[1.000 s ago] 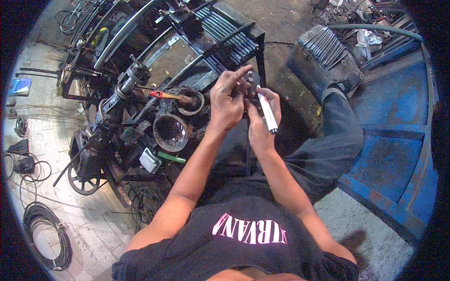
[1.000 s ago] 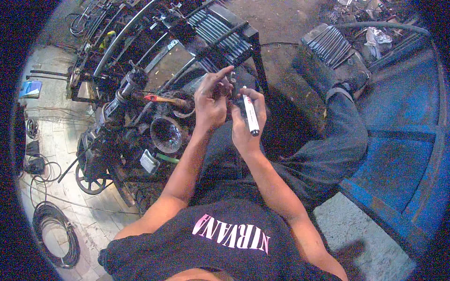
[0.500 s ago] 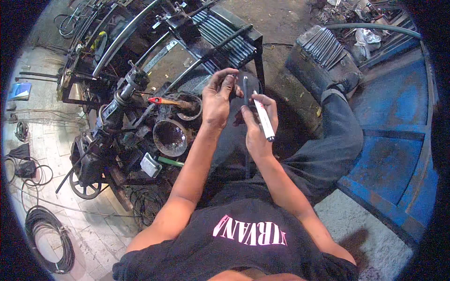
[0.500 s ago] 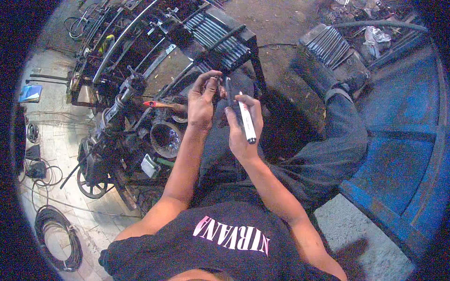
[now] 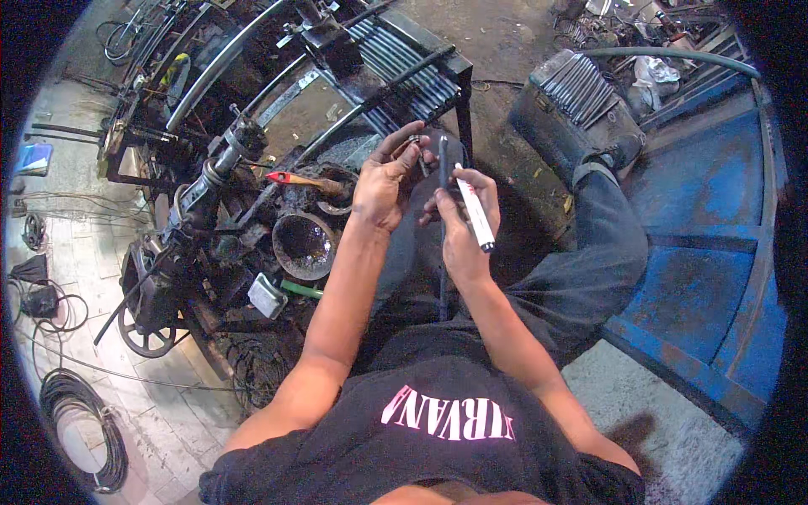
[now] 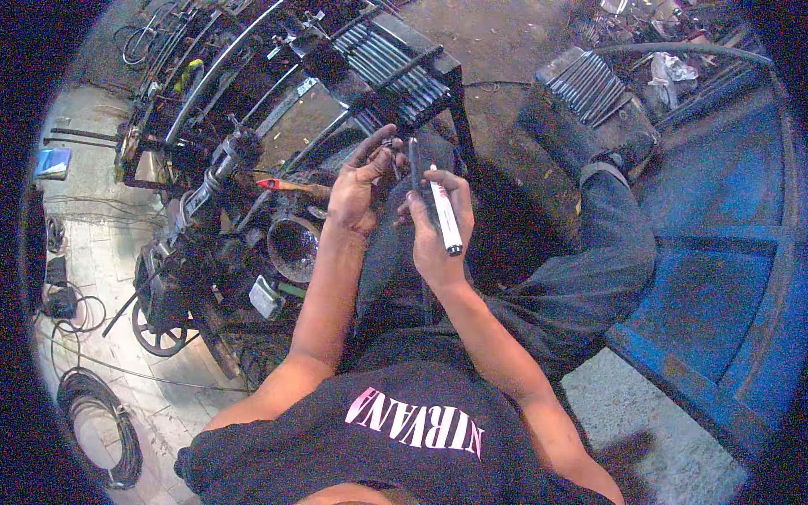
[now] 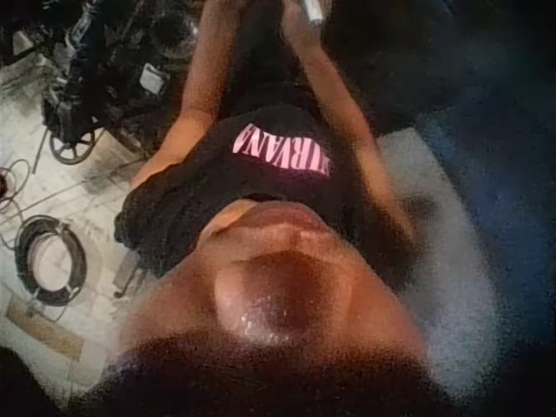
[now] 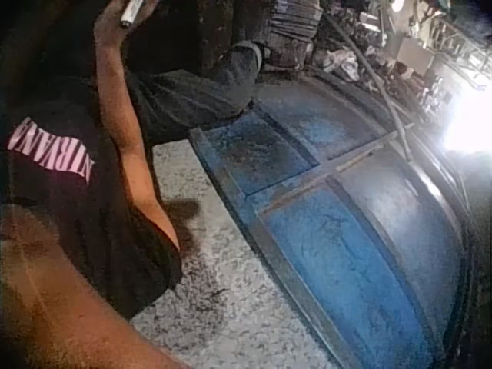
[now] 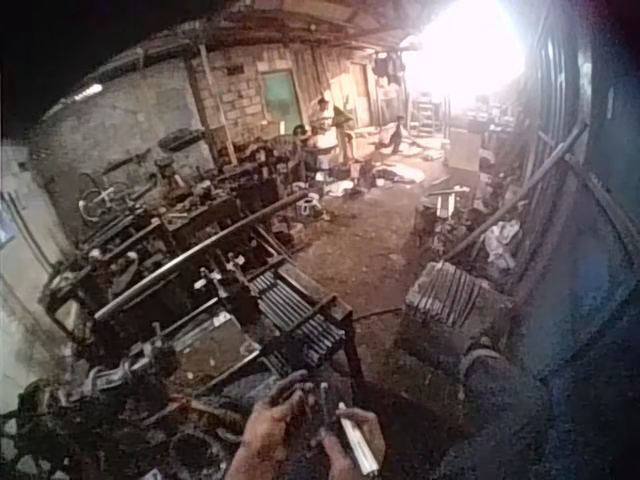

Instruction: The recorder is marking metal rods with a permanent marker, measuring them against an existing stack of rods on the workbench.

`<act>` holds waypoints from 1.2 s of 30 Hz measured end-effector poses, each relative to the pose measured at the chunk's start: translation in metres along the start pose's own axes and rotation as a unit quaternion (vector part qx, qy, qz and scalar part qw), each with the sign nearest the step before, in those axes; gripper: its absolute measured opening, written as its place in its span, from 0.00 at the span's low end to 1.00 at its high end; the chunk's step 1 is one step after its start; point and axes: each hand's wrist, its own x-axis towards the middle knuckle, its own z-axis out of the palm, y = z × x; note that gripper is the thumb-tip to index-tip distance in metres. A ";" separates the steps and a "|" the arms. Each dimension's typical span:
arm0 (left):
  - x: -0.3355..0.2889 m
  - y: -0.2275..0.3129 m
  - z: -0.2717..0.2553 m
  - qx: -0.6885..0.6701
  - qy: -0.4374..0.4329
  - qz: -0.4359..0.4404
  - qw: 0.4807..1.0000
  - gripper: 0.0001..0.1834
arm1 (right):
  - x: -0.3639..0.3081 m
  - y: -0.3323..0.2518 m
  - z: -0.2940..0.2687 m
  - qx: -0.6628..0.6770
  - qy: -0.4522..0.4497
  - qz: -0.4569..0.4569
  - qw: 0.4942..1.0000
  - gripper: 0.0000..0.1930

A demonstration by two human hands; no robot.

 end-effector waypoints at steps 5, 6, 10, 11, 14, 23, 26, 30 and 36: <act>0.003 0.002 0.006 0.069 -0.017 0.060 0.996 0.16 | 0.000 0.008 -0.007 -0.098 0.009 -0.053 0.994 0.14; 0.003 0.002 0.008 0.099 -0.016 0.073 0.992 0.14 | 0.000 0.008 -0.007 -0.097 0.008 -0.056 0.994 0.14; 0.003 0.005 0.010 0.183 -0.022 0.102 0.978 0.11 | -0.005 0.001 -0.004 -0.110 0.017 -0.050 0.993 0.14; 0.001 0.006 0.011 0.183 -0.025 0.102 0.977 0.11 | -0.005 -0.002 -0.003 -0.088 0.017 -0.035 0.995 0.14; -0.004 0.011 0.016 0.223 -0.043 0.100 0.969 0.14 | -0.004 0.004 -0.006 -0.143 0.011 -0.097 0.985 0.13; 0.003 0.012 0.002 0.220 -0.080 0.114 0.966 0.10 | -0.006 0.005 -0.005 -0.170 0.006 -0.076 0.982 0.13; 0.004 0.014 0.003 0.227 -0.089 0.101 0.964 0.10 | -0.008 0.000 -0.004 -0.070 0.001 0.006 0.998 0.10; 0.007 0.014 0.006 0.247 -0.089 0.120 0.957 0.10 | -0.010 0.017 -0.007 0.056 0.034 -0.076 0.995 0.19; 0.006 0.013 0.014 0.278 -0.070 0.140 0.948 0.07 | -0.017 0.022 -0.014 0.160 -0.007 -0.098 0.982 0.24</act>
